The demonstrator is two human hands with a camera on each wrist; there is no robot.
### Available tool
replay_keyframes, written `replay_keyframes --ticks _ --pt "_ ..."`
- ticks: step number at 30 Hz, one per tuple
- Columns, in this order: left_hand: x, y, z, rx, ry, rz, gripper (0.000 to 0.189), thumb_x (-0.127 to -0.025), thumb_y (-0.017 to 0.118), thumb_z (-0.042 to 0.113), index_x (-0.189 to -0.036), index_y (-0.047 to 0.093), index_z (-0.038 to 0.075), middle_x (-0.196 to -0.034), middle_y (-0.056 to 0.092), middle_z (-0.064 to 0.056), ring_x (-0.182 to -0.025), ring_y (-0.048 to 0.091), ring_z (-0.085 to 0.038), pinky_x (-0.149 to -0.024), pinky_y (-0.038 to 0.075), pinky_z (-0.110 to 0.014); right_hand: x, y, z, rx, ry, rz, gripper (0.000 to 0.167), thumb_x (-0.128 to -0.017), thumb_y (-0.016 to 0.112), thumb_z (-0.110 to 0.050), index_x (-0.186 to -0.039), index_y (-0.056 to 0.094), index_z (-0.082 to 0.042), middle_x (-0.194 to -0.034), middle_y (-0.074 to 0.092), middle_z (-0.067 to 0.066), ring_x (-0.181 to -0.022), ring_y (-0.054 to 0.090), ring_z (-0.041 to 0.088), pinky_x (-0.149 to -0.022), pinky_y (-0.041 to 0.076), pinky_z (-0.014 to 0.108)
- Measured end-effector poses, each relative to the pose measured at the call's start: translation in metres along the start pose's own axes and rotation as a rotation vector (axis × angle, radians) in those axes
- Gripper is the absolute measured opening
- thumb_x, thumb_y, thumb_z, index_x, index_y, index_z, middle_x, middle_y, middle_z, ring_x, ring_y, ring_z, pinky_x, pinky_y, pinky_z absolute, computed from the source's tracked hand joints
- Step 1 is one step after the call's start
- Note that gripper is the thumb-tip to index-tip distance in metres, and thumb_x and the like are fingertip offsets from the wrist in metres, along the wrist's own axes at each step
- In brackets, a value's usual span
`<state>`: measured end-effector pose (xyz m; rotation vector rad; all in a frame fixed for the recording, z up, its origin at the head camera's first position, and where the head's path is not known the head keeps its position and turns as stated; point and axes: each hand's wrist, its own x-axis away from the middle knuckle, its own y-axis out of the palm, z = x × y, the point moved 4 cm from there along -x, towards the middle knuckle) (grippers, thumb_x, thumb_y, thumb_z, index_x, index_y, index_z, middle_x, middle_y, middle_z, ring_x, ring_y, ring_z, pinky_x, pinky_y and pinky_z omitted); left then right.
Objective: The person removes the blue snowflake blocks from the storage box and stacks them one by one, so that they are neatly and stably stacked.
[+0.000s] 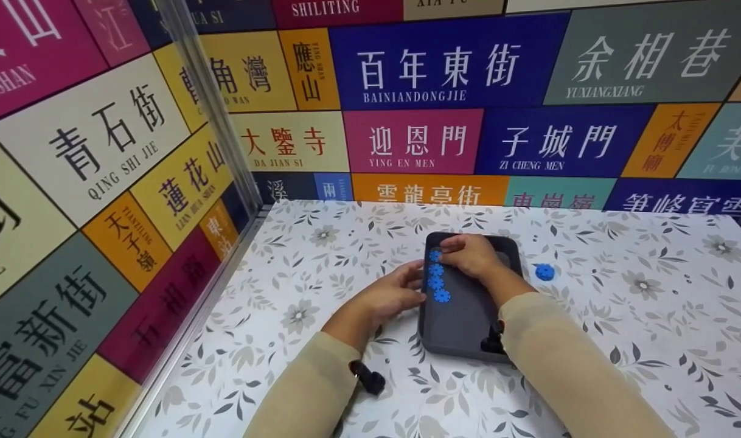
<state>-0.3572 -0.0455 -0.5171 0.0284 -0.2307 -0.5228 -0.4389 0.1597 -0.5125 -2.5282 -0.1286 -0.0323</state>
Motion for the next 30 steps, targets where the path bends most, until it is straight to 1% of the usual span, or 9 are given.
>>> replay_keyframes --ticks 2,3,8,16,23,30 --pt "0.0005 0.0003 0.0006 -0.002 -0.001 -0.001 0.085 -0.093 0.066 -0.005 -0.168 0.033 0.017 -0.170 0.043 -0.014 -0.154 0.048 -0.029 -0.124 0.046 -0.045 0.0005 0.0001 -0.0008 0.031 -0.017 0.001 0.041 -0.093 0.081 -0.018 -0.130 0.074 -0.001 -0.127 0.077 0.019 -0.114 0.072 0.028 -0.101 0.058 0.039" --pt "0.0008 0.0007 0.0010 -0.003 -0.001 -0.003 0.085 -0.093 0.065 -0.005 -0.168 0.033 0.016 -0.170 0.043 -0.014 -0.155 0.047 -0.029 -0.124 0.045 -0.044 0.0008 0.0002 -0.0012 0.046 -0.029 0.005 0.041 -0.093 0.081 -0.018 -0.129 0.074 -0.001 -0.126 0.077 0.019 -0.113 0.071 0.029 -0.102 0.058 0.040" --pt "0.0014 0.0020 0.0027 -0.006 -0.004 -0.002 0.083 -0.094 0.064 -0.005 -0.169 0.032 0.015 -0.170 0.042 -0.014 -0.157 0.044 -0.030 -0.125 0.044 -0.043 0.0013 0.0003 -0.0030 0.117 -0.070 0.016 0.036 -0.093 0.079 -0.018 -0.125 0.076 -0.002 -0.117 0.078 0.018 -0.106 0.071 0.027 -0.093 0.056 0.035" --pt "0.0004 0.0015 0.0013 0.005 -0.015 -0.001 0.085 -0.094 0.064 -0.006 -0.169 0.031 0.015 -0.170 0.042 -0.014 -0.156 0.046 -0.029 -0.125 0.045 -0.044 -0.0002 0.0016 -0.0040 0.182 -0.055 -0.035 0.040 -0.095 0.076 -0.024 -0.130 0.076 -0.004 -0.112 0.077 0.013 -0.102 0.067 0.025 -0.090 0.053 0.033" --pt "0.0004 0.0026 0.0013 0.014 -0.014 -0.003 0.085 -0.094 0.063 -0.007 -0.169 0.030 0.015 -0.171 0.041 -0.015 -0.156 0.045 -0.030 -0.125 0.045 -0.044 -0.0006 0.0023 -0.0046 0.216 -0.046 -0.049 0.038 -0.096 0.076 -0.025 -0.128 0.076 -0.005 -0.108 0.076 0.011 -0.100 0.066 0.024 -0.088 0.051 0.033" --pt "0.0007 0.0016 0.0011 0.018 -0.004 -0.002 0.085 -0.094 0.064 -0.008 -0.169 0.032 0.014 -0.169 0.043 -0.015 -0.154 0.047 -0.031 -0.125 0.045 -0.045 -0.0007 0.0027 -0.0063 0.213 -0.039 -0.049 0.037 -0.096 0.075 -0.024 -0.126 0.075 -0.003 -0.112 0.074 0.013 -0.101 0.065 0.025 -0.093 0.053 0.038"
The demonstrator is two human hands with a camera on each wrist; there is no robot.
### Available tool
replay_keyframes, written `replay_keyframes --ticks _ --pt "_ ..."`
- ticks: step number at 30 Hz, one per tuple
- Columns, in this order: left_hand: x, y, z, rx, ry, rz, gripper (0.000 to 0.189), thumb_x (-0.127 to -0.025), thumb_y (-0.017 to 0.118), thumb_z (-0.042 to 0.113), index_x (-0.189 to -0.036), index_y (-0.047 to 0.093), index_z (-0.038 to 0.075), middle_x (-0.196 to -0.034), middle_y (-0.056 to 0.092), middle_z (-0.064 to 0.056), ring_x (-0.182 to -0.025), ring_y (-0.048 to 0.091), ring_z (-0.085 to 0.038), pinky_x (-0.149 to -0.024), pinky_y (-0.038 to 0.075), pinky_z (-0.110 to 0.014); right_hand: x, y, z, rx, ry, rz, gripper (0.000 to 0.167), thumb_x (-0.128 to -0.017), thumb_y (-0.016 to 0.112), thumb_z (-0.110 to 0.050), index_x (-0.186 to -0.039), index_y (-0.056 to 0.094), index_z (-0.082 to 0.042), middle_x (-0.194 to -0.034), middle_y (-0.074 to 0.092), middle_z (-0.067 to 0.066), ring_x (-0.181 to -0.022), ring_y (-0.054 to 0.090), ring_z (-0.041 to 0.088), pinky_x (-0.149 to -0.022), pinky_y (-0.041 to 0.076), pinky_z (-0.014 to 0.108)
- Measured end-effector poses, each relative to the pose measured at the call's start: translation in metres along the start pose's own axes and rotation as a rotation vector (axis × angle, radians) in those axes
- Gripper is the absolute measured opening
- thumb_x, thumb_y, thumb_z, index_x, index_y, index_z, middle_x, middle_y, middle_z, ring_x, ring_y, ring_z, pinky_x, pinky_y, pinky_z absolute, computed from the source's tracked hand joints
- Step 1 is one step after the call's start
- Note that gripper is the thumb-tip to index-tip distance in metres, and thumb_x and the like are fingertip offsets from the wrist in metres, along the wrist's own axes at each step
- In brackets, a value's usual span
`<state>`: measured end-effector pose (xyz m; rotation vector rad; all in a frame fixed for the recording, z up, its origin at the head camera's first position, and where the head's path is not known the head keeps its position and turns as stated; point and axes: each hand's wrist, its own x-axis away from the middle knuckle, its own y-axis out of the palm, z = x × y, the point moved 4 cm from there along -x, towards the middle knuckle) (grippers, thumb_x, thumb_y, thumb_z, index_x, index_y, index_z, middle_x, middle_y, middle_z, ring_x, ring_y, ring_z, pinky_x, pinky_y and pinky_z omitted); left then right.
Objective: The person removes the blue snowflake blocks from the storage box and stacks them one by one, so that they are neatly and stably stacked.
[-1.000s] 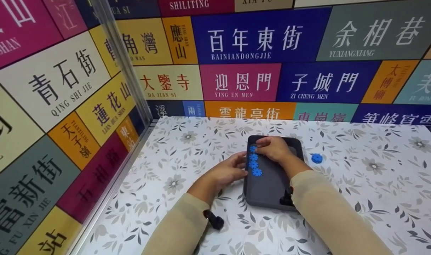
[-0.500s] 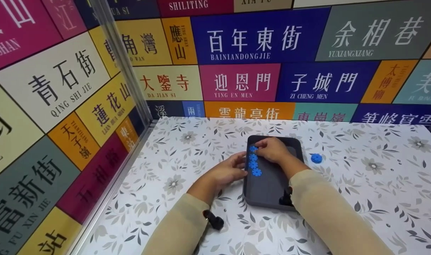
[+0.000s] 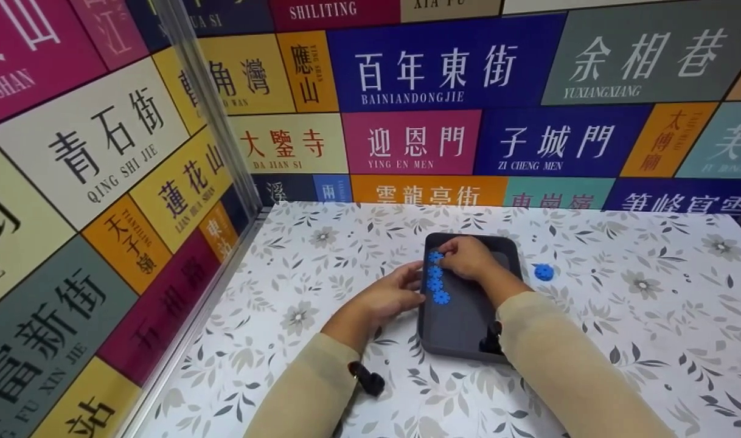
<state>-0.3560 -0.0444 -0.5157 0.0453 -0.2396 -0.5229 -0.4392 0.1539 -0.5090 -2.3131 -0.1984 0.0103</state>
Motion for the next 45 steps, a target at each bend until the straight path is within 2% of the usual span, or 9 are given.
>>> replay_keyframes --ticks 9,14,18,22,29,36,41,45 --pt "0.001 -0.004 -0.001 -0.002 0.006 0.008 0.082 -0.094 0.064 -0.007 -0.168 0.035 0.014 -0.169 0.044 -0.015 -0.154 0.048 -0.029 -0.123 0.047 -0.044 0.001 0.001 0.002 -0.054 -0.040 0.065 0.028 -0.092 0.079 -0.018 -0.116 0.075 -0.003 -0.108 0.077 0.015 -0.099 0.069 0.025 -0.088 0.055 0.034" --pt "0.001 -0.004 -0.001 0.006 0.008 0.005 0.083 -0.094 0.063 -0.008 -0.168 0.033 0.013 -0.169 0.043 -0.016 -0.154 0.048 -0.031 -0.123 0.047 -0.045 0.002 0.001 0.002 -0.072 -0.028 0.088 0.023 -0.096 0.076 -0.020 -0.115 0.077 -0.006 -0.112 0.078 0.015 -0.098 0.070 0.025 -0.088 0.056 0.036" --pt "0.001 -0.004 -0.001 0.020 0.014 -0.001 0.083 -0.094 0.062 -0.010 -0.168 0.032 0.012 -0.169 0.043 -0.017 -0.154 0.048 -0.032 -0.123 0.047 -0.045 0.002 0.000 0.003 -0.096 -0.014 0.101 0.022 -0.100 0.072 -0.021 -0.116 0.078 -0.007 -0.109 0.078 0.014 -0.093 0.070 0.023 -0.081 0.055 0.031" --pt "0.001 -0.004 -0.002 0.026 0.020 -0.004 0.084 -0.093 0.062 -0.010 -0.168 0.031 0.011 -0.169 0.042 -0.018 -0.153 0.048 -0.032 -0.123 0.047 -0.045 0.002 -0.001 0.003 -0.133 -0.003 0.098 0.023 -0.101 0.069 -0.019 -0.118 0.078 -0.006 -0.107 0.078 0.014 -0.088 0.070 0.020 -0.075 0.054 0.027" --pt "0.000 -0.005 -0.001 0.016 0.011 0.001 0.084 -0.093 0.063 -0.010 -0.168 0.033 0.013 -0.169 0.043 -0.017 -0.153 0.048 -0.032 -0.123 0.047 -0.046 0.002 -0.003 0.003 -0.206 0.014 0.079 0.025 -0.102 0.069 -0.021 -0.121 0.078 -0.006 -0.110 0.078 0.014 -0.086 0.070 0.017 -0.075 0.057 0.024" --pt "0.001 -0.002 0.001 0.010 0.017 -0.034 0.084 -0.094 0.063 -0.008 -0.169 0.031 0.014 -0.171 0.041 -0.016 -0.156 0.045 -0.031 -0.124 0.046 -0.045 0.003 -0.007 0.000 -0.311 -0.004 0.087 0.025 -0.101 0.072 -0.020 -0.118 0.079 -0.002 -0.099 0.078 0.012 -0.076 0.071 0.013 -0.069 0.060 0.024" --pt "-0.001 -0.002 0.000 0.018 0.018 -0.042 0.086 -0.094 0.063 -0.008 -0.169 0.030 0.015 -0.172 0.040 -0.015 -0.157 0.044 -0.030 -0.125 0.044 -0.046 0.001 -0.009 -0.007 -0.336 -0.028 0.071 0.026 -0.100 0.072 -0.020 -0.117 0.079 -0.002 -0.100 0.079 0.012 -0.077 0.072 0.013 -0.071 0.062 0.025" --pt "-0.002 -0.002 -0.001 0.031 0.028 -0.039 0.086 -0.093 0.063 -0.009 -0.169 0.031 0.014 -0.170 0.042 -0.016 -0.155 0.046 -0.031 -0.125 0.045 -0.046 0.001 -0.019 -0.011 -0.380 -0.006 0.085 0.028 -0.099 0.071 -0.021 -0.119 0.079 -0.003 -0.103 0.079 0.013 -0.078 0.073 0.014 -0.075 0.064 0.025"
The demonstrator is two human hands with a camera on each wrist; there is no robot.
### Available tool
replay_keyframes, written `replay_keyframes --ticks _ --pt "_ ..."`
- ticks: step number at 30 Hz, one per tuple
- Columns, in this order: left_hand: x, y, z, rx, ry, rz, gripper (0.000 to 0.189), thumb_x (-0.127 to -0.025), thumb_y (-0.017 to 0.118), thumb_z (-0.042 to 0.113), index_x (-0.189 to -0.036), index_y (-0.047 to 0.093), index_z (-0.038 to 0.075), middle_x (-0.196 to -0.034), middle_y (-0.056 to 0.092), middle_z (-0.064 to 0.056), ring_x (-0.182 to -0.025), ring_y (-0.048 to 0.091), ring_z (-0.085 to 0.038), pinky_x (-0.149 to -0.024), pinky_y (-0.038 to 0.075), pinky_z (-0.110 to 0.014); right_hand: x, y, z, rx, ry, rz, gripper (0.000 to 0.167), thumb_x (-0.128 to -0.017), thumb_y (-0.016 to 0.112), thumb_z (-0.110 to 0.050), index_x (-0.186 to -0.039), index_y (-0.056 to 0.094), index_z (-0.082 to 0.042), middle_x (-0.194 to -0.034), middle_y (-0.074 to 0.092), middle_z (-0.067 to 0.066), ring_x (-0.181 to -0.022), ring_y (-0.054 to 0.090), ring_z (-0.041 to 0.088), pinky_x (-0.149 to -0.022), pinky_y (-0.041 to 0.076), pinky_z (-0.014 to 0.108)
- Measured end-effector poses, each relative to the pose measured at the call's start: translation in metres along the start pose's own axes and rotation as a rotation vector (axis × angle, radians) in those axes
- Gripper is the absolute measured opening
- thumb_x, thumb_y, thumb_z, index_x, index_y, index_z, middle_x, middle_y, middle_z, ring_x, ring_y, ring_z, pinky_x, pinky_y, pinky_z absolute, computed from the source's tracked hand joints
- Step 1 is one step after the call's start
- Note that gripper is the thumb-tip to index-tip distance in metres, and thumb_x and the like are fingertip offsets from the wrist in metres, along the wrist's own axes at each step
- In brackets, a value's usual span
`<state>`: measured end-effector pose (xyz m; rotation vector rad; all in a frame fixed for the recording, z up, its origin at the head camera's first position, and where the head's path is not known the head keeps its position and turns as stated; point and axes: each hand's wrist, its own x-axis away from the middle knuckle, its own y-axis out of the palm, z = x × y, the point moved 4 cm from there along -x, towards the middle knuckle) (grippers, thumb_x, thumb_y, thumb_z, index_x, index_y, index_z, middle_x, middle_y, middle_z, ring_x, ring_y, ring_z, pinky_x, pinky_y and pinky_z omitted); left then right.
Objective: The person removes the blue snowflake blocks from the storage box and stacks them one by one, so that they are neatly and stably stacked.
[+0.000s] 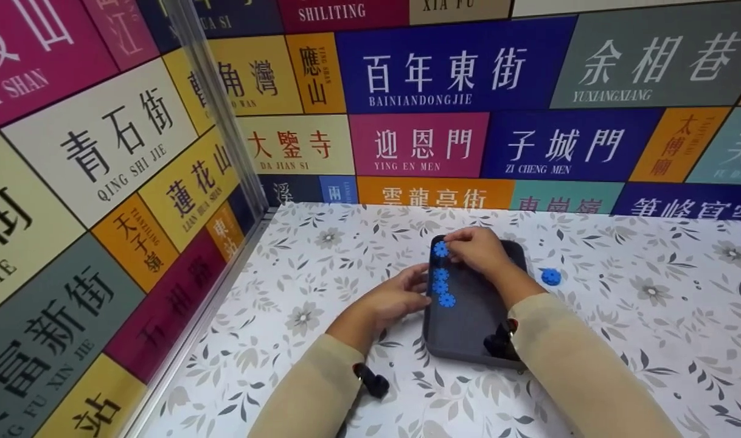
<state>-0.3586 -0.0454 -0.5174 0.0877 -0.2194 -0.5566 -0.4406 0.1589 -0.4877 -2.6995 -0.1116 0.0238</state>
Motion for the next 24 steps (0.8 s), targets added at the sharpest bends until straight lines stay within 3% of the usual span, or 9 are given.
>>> replay_keyframes --ticks 8,16,24 --pt "0.000 0.000 0.000 -0.010 -0.013 0.017 0.086 -0.093 0.064 -0.008 -0.169 0.032 0.014 -0.170 0.042 -0.016 -0.156 0.045 -0.031 -0.126 0.044 -0.046 0.014 -0.022 -0.008 -0.192 0.113 -0.033 0.035 -0.102 0.071 -0.020 -0.131 0.072 0.001 -0.100 0.075 0.001 -0.082 0.073 0.010 -0.087 0.066 0.029" --pt "0.001 0.001 0.001 0.002 -0.006 0.033 0.087 -0.092 0.064 -0.010 -0.169 0.031 0.014 -0.171 0.040 -0.016 -0.157 0.044 -0.031 -0.125 0.046 -0.044 0.044 -0.049 -0.015 -0.354 0.067 -0.046 0.040 -0.102 0.072 -0.016 -0.136 0.067 0.005 -0.098 0.076 -0.010 -0.083 0.074 0.006 -0.085 0.066 0.024" --pt "0.000 0.001 -0.001 0.010 -0.007 0.052 0.087 -0.090 0.063 -0.012 -0.168 0.033 0.012 -0.169 0.043 -0.017 -0.157 0.044 -0.030 -0.123 0.047 -0.043 0.078 -0.079 0.002 -0.531 0.021 -0.026 0.021 -0.098 0.077 -0.011 -0.118 0.078 -0.005 -0.096 0.079 -0.005 -0.082 0.075 0.008 -0.080 0.065 0.021"
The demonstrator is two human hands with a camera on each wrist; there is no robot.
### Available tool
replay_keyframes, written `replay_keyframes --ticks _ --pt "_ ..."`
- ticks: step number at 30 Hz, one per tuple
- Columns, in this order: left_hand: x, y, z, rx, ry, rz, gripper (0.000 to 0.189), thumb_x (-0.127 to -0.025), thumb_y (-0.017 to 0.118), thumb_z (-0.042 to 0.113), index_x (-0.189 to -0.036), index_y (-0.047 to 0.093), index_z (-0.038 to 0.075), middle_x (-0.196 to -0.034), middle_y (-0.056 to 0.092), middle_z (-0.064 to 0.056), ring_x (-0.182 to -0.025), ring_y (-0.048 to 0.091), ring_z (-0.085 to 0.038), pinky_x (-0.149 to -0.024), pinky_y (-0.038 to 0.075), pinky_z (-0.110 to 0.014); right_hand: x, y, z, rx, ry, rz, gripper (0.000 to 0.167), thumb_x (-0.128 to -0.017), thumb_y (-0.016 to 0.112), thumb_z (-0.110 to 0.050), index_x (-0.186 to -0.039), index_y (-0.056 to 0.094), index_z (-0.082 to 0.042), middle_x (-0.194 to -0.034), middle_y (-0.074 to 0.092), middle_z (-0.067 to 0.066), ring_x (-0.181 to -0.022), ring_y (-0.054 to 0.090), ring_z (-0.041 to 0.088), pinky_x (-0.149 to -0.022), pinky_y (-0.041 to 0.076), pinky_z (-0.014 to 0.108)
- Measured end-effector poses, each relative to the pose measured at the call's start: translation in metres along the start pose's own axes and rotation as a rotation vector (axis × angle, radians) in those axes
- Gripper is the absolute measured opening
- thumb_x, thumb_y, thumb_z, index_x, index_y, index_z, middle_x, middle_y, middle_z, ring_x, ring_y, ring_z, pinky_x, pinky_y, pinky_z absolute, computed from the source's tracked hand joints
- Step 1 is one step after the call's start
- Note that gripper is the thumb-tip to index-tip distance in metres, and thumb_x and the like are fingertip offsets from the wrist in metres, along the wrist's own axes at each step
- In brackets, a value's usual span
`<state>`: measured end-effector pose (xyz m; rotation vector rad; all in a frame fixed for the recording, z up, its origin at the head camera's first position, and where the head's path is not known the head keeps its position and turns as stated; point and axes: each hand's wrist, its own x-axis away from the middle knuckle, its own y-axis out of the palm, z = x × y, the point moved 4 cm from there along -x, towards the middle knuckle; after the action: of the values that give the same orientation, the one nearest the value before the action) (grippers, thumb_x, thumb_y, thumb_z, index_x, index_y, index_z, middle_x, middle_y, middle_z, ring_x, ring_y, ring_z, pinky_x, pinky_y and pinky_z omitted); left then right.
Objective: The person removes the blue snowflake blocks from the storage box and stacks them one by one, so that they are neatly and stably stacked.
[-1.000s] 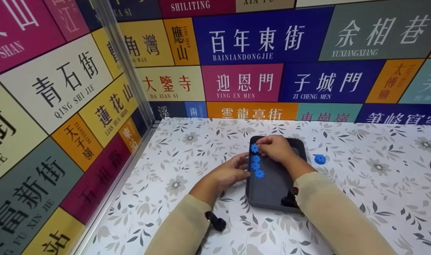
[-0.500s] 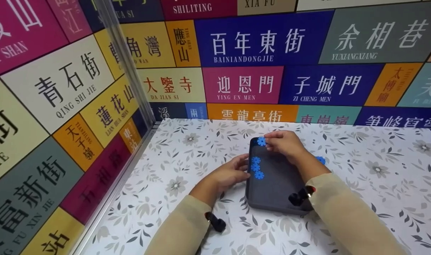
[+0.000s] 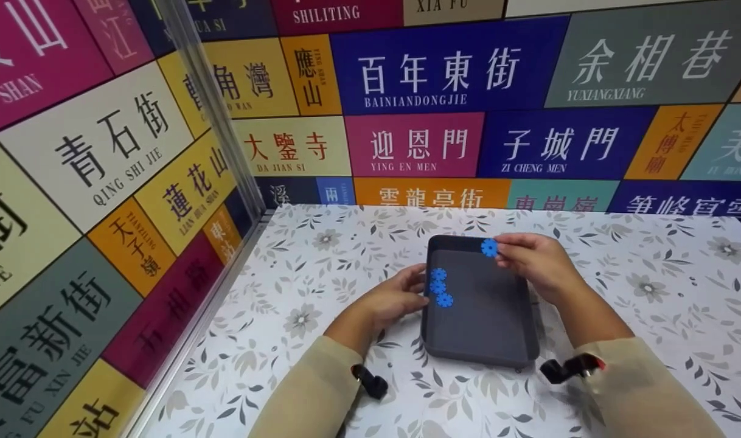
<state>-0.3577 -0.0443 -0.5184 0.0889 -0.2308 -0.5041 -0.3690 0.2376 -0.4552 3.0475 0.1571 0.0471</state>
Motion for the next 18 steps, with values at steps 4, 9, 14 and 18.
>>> replay_keyframes --ticks 4,9,14,18 --pt "-0.001 0.000 0.000 0.003 0.000 0.003 0.087 -0.090 0.063 -0.012 -0.168 0.033 0.012 -0.169 0.043 -0.017 -0.156 0.045 -0.031 -0.123 0.047 -0.043 0.009 -0.023 0.003 -0.028 0.024 0.041 0.018 -0.097 0.079 -0.014 -0.114 0.081 -0.011 -0.096 0.080 -0.005 -0.081 0.076 0.007 -0.079 0.065 0.021" --pt "0.000 0.000 0.000 -0.002 -0.003 0.000 0.087 -0.091 0.063 -0.012 -0.169 0.032 0.013 -0.170 0.042 -0.017 -0.156 0.045 -0.031 -0.124 0.047 -0.043 0.012 -0.055 0.007 -0.089 0.036 0.083 0.015 -0.097 0.079 -0.012 -0.111 0.082 -0.012 -0.095 0.080 -0.004 -0.080 0.077 0.008 -0.079 0.065 0.021" --pt "0.001 0.000 0.001 -0.009 -0.009 0.003 0.087 -0.091 0.064 -0.011 -0.168 0.033 0.014 -0.169 0.044 -0.015 -0.156 0.046 -0.030 -0.124 0.047 -0.043 0.014 -0.083 0.019 -0.108 0.085 0.126 0.014 -0.096 0.079 -0.011 -0.110 0.082 -0.013 -0.097 0.080 -0.005 -0.081 0.078 0.009 -0.080 0.065 0.022" --pt "0.001 0.000 0.001 -0.012 -0.008 -0.002 0.087 -0.091 0.064 -0.011 -0.168 0.033 0.014 -0.169 0.044 -0.016 -0.155 0.046 -0.030 -0.123 0.047 -0.043 0.015 -0.101 0.031 -0.083 0.145 0.180 0.013 -0.096 0.080 -0.014 -0.109 0.082 -0.016 -0.093 0.079 -0.006 -0.080 0.076 0.009 -0.078 0.065 0.021"
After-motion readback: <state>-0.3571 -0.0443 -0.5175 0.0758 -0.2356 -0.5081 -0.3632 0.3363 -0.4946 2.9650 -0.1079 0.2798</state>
